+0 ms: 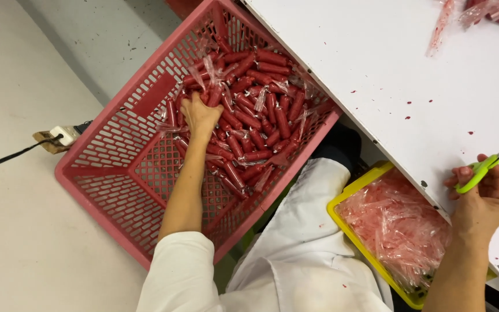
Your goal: The person sits and repeatedly picks up bundles of red sausages from a pink basket. They use green-handled scissors to cut the plastic wrapping and separate the sausages, placing the cut pieces into a yellow basket on their lap.
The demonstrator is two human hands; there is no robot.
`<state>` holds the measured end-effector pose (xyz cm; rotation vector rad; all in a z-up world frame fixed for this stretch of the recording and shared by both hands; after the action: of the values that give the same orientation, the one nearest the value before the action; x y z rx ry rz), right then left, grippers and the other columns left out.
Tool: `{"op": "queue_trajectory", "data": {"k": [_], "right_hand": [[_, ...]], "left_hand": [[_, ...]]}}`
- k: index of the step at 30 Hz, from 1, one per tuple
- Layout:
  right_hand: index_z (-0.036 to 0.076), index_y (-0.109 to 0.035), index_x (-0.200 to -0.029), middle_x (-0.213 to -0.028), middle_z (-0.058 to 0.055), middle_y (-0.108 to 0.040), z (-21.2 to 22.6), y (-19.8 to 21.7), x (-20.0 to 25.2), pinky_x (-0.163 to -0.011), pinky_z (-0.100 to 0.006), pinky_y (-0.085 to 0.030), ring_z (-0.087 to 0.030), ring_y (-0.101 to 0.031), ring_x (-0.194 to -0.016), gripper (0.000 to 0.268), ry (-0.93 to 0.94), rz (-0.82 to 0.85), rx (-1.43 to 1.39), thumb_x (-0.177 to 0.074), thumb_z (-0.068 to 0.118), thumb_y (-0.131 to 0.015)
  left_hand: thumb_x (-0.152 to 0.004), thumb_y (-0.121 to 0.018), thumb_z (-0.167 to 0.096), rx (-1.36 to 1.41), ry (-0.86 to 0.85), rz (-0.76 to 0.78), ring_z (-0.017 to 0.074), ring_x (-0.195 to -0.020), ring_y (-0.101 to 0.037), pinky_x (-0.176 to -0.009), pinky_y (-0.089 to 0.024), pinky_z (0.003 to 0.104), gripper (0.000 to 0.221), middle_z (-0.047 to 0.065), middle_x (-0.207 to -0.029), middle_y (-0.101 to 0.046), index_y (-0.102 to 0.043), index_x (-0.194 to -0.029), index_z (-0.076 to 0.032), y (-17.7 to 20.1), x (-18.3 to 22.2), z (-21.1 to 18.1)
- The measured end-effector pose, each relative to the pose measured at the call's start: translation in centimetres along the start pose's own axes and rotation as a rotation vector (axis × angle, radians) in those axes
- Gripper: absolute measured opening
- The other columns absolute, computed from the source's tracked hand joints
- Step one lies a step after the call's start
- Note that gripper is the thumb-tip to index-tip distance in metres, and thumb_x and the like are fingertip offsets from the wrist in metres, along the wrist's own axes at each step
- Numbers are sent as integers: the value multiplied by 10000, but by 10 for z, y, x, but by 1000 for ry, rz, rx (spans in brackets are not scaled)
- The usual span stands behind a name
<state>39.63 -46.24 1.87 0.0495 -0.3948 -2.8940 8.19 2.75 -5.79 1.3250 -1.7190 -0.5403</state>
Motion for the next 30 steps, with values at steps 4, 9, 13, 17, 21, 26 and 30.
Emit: {"op": "queue_trajectory", "data": {"k": [4, 9, 13, 17, 21, 26, 30], "right_hand": [[64, -605, -1319, -1000, -39, -649, -5, 1, -3, -494, -207, -355, -117, -626, -756, 202, 40, 31, 11, -1150, 110, -707], [124, -623, -1263, -937, -9, -630, 7, -5, -1, -495, -208, -350, -91, -609, -731, 197, -41, -17, -23, -1106, 14, -667], [80, -628, -1291, -958, -33, -646, -4, 1, -1, -485, -193, -385, -109, -626, -731, 167, 30, -4, -6, -1139, 75, -695], [26, -509, -1421, -1100, -145, -628, 10, 5, 15, -578, -303, -532, -202, -644, -886, 308, 174, -22, -114, -1155, 15, -663], [59, -485, -1440, -1137, -113, -639, 59, -15, 62, -821, -274, -643, -219, -703, -951, 346, -56, 107, 35, -1125, -69, -549], [14, -563, -1427, -1201, -217, -672, 27, -5, 119, -889, -418, -619, -337, -709, -1029, 531, 238, 362, 62, -908, -48, -658], [33, -712, -1257, -829, -159, -739, 36, 21, 159, -663, -439, -631, -311, -763, -697, 518, 323, 355, 102, -761, 140, -817]], "left_hand": [[-827, -787, -327, 19, -42, 36, 352, -1102, -609, -896, -586, 447, 755, 176, -1330, -412, -426, -1451, -103, -4, -2, 6], [-840, -757, -158, -5, 68, 0, 224, -816, -712, -722, -630, 417, 406, 38, -985, -671, -525, -1173, -157, -6, -33, 8], [-792, -830, -226, 12, 36, -65, 339, -1036, -697, -906, -576, 515, 700, 102, -1066, -720, -504, -1401, -108, 6, -20, 8], [-749, -812, -163, 497, 1, 44, 161, -977, -690, -932, -578, 339, 642, 27, -1185, -697, -547, -1333, -157, 23, 38, -13], [-933, -622, -80, 1545, 80, 814, 368, -963, -696, -926, -608, 562, 337, 184, -1072, -669, -550, -1244, 27, 6, 113, -36], [-850, -741, -135, 1445, -170, 1427, 407, -974, -713, -873, -570, 559, 577, 292, -1126, -694, -546, -1359, 56, -80, 199, -63], [-618, -813, 158, 1122, -402, 1454, 325, -768, -719, -663, -617, 450, 641, 215, -948, -712, -648, -1224, 33, -92, 290, -112]]}}
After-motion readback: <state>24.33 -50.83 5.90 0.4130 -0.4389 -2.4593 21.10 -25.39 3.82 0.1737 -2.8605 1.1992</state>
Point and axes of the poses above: each hand's wrist, its own x-axis away from the middle knuckle, its own y-axis out of the back of the hand, z = x × y, the point moved 4 cm from there along -x, towards the middle knuckle
